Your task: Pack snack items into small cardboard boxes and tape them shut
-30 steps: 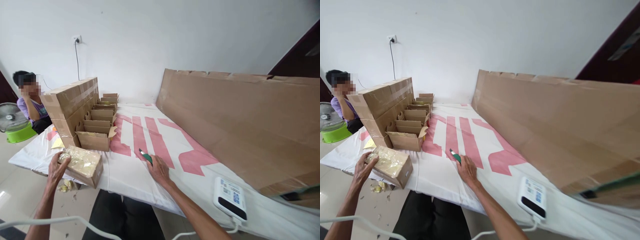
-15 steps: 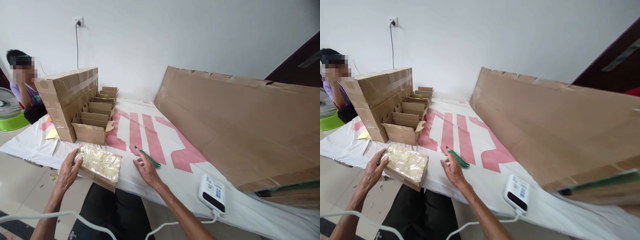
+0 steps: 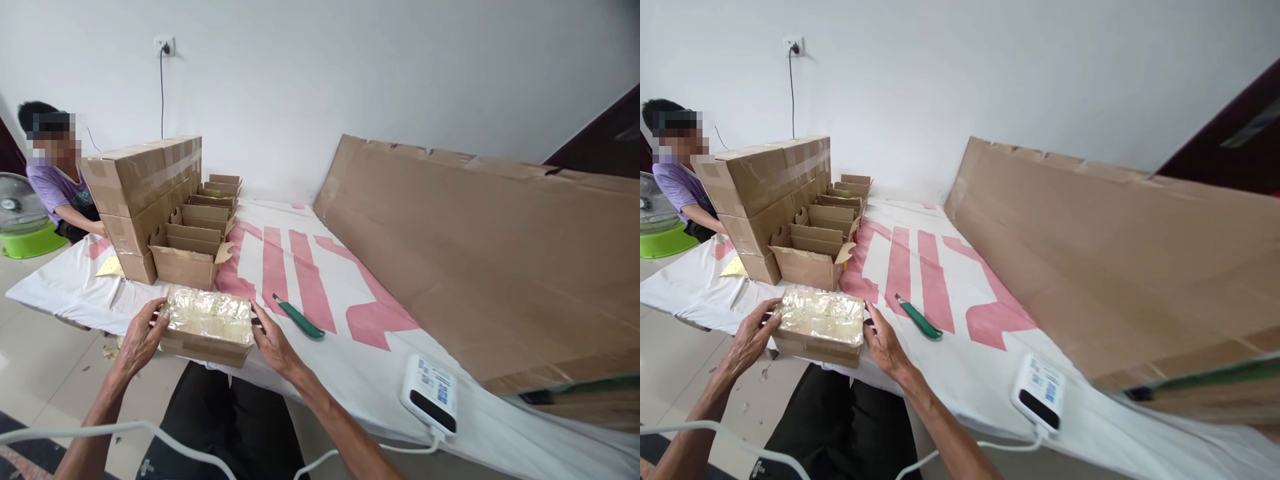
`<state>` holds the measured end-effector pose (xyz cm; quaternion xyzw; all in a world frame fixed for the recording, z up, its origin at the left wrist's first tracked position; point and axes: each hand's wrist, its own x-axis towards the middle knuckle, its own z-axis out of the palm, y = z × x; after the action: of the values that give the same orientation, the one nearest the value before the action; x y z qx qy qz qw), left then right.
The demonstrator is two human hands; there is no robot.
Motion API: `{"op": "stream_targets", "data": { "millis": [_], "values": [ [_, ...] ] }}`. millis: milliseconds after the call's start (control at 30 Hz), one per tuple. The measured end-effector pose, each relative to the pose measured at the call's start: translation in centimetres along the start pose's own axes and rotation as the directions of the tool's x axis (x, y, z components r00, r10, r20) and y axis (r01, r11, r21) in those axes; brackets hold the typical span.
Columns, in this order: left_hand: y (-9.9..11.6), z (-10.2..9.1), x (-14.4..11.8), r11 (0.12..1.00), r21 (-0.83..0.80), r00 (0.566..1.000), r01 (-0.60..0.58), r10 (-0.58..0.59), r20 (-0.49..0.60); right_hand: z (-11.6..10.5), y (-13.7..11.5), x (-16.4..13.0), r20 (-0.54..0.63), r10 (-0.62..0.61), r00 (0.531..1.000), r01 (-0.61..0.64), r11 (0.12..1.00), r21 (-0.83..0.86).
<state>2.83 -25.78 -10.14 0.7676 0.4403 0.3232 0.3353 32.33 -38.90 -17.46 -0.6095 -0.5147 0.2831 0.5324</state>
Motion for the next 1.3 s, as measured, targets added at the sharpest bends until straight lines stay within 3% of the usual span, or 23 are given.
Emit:
{"op": "stream_targets", "data": {
  "millis": [233,367,500,767,933,1100,1300],
  "values": [
    [0.2,-0.6,0.5,0.989,-0.138,0.996,0.051,-0.039,0.086,-0.6,-0.6,-0.2,-0.060,0.038,0.997,-0.032,0.993,0.112],
    [0.5,-0.5,0.4,0.980,-0.183,0.997,0.072,-0.069,0.024,-0.4,-1.9,-1.0,-0.022,0.043,0.999,-0.040,0.991,0.131],
    [0.9,-0.3,0.8,0.986,-0.128,0.992,0.109,-0.116,-0.054,-0.2,-2.1,-1.2,-0.031,0.048,0.998,-0.045,0.994,0.098],
    [1.7,0.0,1.4,0.997,-0.069,0.990,0.044,-0.052,-0.129,-0.4,-2.2,-1.3,-0.032,0.038,0.999,-0.034,0.994,0.103],
    [1.5,0.1,1.3,0.969,-0.216,0.984,0.124,-0.147,-0.096,-0.4,-2.4,-1.5,-0.058,0.033,0.998,-0.026,0.993,0.116],
    [1.6,-0.5,1.5,0.917,-0.380,0.986,0.125,-0.158,-0.057,-0.5,-2.9,-1.7,-0.041,0.020,0.999,-0.017,0.996,0.086],
    [1.1,-1.3,2.1,0.840,-0.494,0.974,0.224,-0.211,0.083,-0.5,-3.5,-1.8,-0.042,-0.003,0.999,0.005,0.998,0.060]
  ]
}}
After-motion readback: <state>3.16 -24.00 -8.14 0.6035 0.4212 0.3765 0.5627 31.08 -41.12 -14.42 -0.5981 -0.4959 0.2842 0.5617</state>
